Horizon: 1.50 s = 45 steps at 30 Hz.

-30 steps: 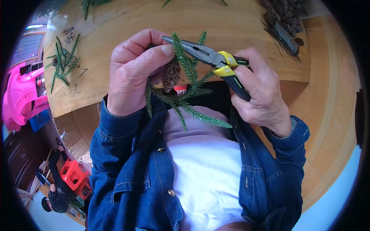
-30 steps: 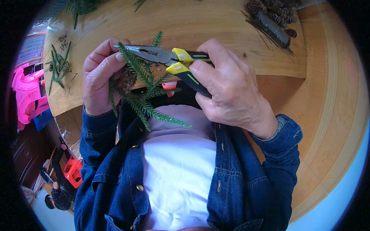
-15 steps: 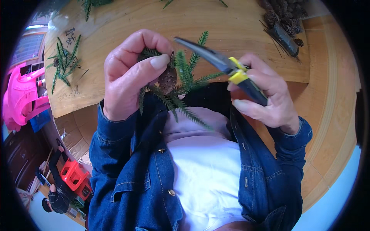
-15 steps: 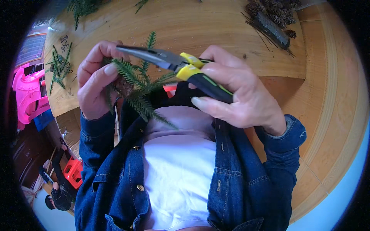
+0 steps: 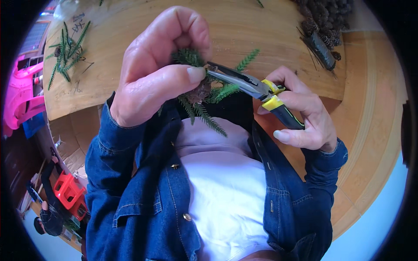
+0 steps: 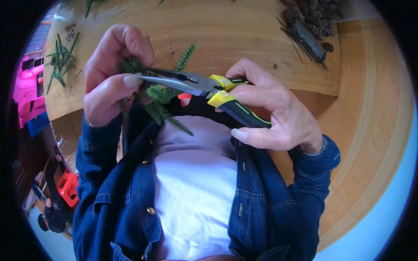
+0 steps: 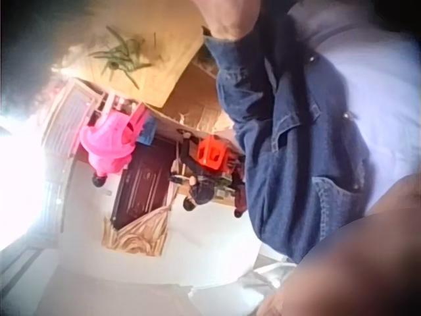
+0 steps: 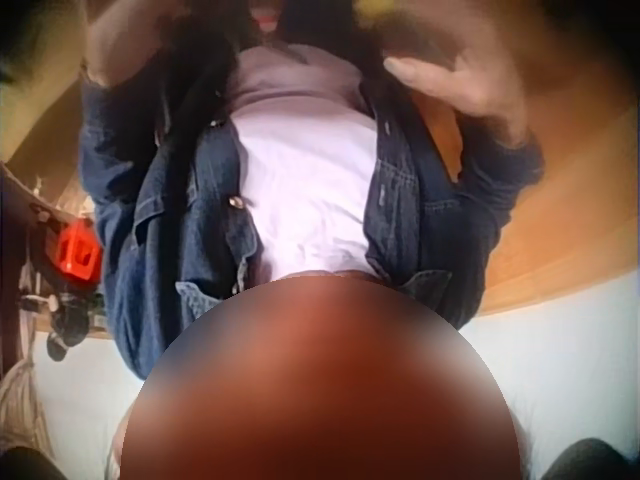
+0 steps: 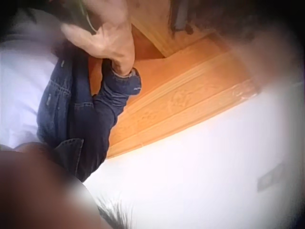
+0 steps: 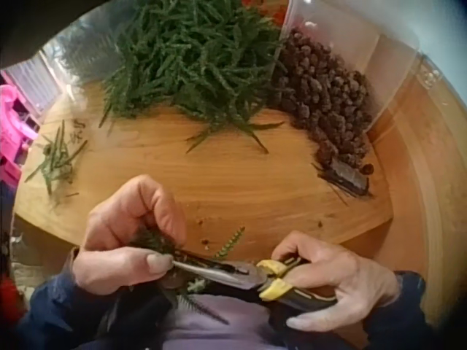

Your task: Assembling decorative items using pine cones, wire, and evergreen branches.

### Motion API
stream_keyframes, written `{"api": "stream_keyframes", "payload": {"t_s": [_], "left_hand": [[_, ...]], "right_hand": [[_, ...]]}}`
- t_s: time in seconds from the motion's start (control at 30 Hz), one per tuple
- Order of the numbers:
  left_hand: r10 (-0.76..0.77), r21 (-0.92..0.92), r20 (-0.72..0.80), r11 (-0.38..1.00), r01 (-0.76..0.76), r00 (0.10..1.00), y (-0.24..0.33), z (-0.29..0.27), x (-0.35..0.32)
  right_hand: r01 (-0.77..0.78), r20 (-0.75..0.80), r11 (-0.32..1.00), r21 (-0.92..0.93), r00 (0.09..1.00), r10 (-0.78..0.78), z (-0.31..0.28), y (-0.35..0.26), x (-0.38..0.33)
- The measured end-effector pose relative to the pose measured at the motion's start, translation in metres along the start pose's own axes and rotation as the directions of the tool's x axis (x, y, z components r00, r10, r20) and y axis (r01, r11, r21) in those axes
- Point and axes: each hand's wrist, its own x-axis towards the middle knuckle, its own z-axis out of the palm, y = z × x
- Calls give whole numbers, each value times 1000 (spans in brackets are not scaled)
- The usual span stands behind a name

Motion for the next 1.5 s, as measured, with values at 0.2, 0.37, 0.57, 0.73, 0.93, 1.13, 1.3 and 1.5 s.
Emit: {"api": "stream_keyframes", "payload": {"t_s": [0.2, 0.37, 0.57, 0.73, 0.93, 1.13, 1.3, 1.5], "left_hand": [[25, 9, 28, 1000, -25, 999, -4, 1, 2], [33, -4, 19, 999, -33, 999, -7, 3, 0], [19, 0, -16, 1000, -19, 1000, -7, 9, 1], [-13, 59, -32, 998, 15, 999, 0, 11, 2], [65, 156, -87, 986, -51, 994, 1, 10, 2], [209, 247, -163, 955, -165, 964, 4, -1, -2], [193, 226, -292, 966, -128, 937, 29, -16, -17], [374, 250, -506, 926, -283, 777, 50, -102, -21]], "right_hand": [[-42, -22, 999, -9, 999, 42, 3, -2, 1], [-44, -52, 998, -35, 998, 42, 7, -2, 1], [-31, -80, 999, -38, 996, 28, 11, 5, -4], [-45, -107, 995, -90, 994, 36, 14, 6, -8], [-3, -138, 999, -50, 990, -4, 17, 8, -6], [5, -196, 1000, -18, 981, -8, 17, 3, 0], [-53, -204, 995, -80, 978, 36, 15, -5, 3], [-92, -280, 995, -34, 957, 79, 26, -7, 6]]}}
